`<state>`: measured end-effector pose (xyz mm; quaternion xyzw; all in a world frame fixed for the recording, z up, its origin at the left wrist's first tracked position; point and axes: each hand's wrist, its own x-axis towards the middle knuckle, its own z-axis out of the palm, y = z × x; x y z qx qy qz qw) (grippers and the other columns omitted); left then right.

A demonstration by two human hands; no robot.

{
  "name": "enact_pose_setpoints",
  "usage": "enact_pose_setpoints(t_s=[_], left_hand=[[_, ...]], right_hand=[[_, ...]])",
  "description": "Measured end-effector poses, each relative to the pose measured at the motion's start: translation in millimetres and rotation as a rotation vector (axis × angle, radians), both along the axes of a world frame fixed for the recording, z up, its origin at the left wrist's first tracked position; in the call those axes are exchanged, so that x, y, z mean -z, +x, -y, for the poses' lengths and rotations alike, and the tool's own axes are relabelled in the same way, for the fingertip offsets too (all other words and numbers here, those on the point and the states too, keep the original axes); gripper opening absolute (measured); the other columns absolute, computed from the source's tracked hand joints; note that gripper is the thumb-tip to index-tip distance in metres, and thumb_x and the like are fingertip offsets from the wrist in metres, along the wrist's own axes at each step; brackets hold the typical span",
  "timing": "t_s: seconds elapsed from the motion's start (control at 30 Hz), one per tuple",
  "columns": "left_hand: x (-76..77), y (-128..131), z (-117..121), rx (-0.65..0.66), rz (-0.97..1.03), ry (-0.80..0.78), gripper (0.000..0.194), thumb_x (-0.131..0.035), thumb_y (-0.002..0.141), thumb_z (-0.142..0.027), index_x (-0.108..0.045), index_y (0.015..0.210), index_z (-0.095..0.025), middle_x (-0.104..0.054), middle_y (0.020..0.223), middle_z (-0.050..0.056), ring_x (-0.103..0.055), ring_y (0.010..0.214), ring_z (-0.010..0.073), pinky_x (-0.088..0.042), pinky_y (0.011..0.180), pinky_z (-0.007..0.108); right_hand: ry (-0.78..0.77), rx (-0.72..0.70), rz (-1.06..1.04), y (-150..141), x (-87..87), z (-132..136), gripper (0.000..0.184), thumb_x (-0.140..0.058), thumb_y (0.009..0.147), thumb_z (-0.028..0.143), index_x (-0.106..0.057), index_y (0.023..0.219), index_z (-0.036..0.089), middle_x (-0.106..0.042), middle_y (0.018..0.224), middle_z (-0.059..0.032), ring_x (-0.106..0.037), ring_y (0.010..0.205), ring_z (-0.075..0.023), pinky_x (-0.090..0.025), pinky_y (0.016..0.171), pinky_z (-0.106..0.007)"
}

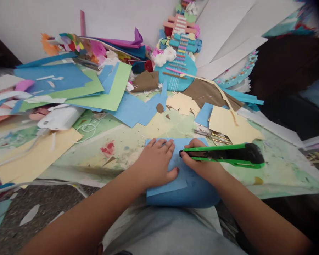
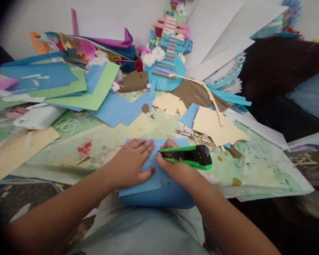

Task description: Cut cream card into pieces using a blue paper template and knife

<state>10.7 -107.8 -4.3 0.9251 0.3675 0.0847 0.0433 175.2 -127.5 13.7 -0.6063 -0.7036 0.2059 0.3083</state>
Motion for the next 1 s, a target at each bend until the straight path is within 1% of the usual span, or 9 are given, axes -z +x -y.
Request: enact_pose_setpoints(t_s=[0.2,0.37,0.57,0.7,0.87,1.0], left_hand=[[0.9,0,0,0.005,-0.017,0.006,0.065,-0.037,0.077,-0.050,-0.043,0.126,-0.008,-0.039,0.134,0.013,-0.036,0.119,0.0299,-0.022,0.100,0.044],[0.7,0,-1,-0.004,-0.019,0.010,0.065,-0.036,0.077,-0.050,-0.043,0.126,-0.008,-0.040,0.134,0.013,-0.036,0.118,0.0303,-0.023,0.099,0.044],[-0.4,1,0,-0.009,-0.040,0.005,0.066,-0.035,0.076,-0.049,-0.042,0.127,-0.007,-0.038,0.135,0.013,-0.035,0.119,0.0296,-0.022,0.099,0.044],[2.4,1,-1,-0.002,-0.030,0.009,0.067,-0.035,0.076,-0.050,-0.041,0.128,-0.006,-0.037,0.136,0.014,-0.033,0.121,0.0300,-0.022,0.100,0.045],[3.3,1,0,-0.012,-0.028,0.012,0.067,-0.035,0.077,-0.050,-0.041,0.128,-0.007,-0.037,0.136,0.013,-0.033,0.121,0.0298,-0.021,0.100,0.045],[3.2,1,1,-0.018,-0.033,0.008,0.068,-0.034,0.077,-0.051,-0.040,0.128,-0.006,-0.036,0.137,0.013,-0.031,0.122,0.0298,-0.020,0.101,0.044]], right_hand=[[-0.004,0.058,0.020,-1,1.8,10,0.016,-0.051,0.070,0.028,-0.036,0.067,0.022,-0.048,0.058,0.0039,-0.046,0.053,-0.0110,-0.037,0.052,-0.024],[-0.018,0.091,0.025,-1,2.8,16,0.018,-0.052,0.069,0.028,-0.035,0.065,0.023,-0.046,0.053,0.0053,-0.043,0.049,-0.0102,-0.035,0.051,-0.024],[0.007,0.130,0.044,-2,5.8,22,0.013,-0.053,0.068,0.029,-0.041,0.069,0.023,-0.049,0.054,0.0042,-0.045,0.051,-0.0112,-0.036,0.050,-0.024],[0.040,0.140,0.078,-4,4.5,28,0.014,-0.052,0.069,0.029,-0.040,0.067,0.023,-0.049,0.054,0.0041,-0.045,0.050,-0.0106,-0.037,0.050,-0.023],[0.080,0.165,0.082,-4,7.5,36,0.016,-0.052,0.070,0.030,-0.039,0.065,0.023,-0.051,0.058,0.0027,-0.049,0.056,-0.0121,-0.039,0.053,-0.024],[0.103,0.201,0.067,-2,11.3,42,0.015,-0.054,0.068,0.030,-0.042,0.068,0.022,-0.052,0.060,0.0019,-0.050,0.059,-0.0137,-0.039,0.055,-0.026]])
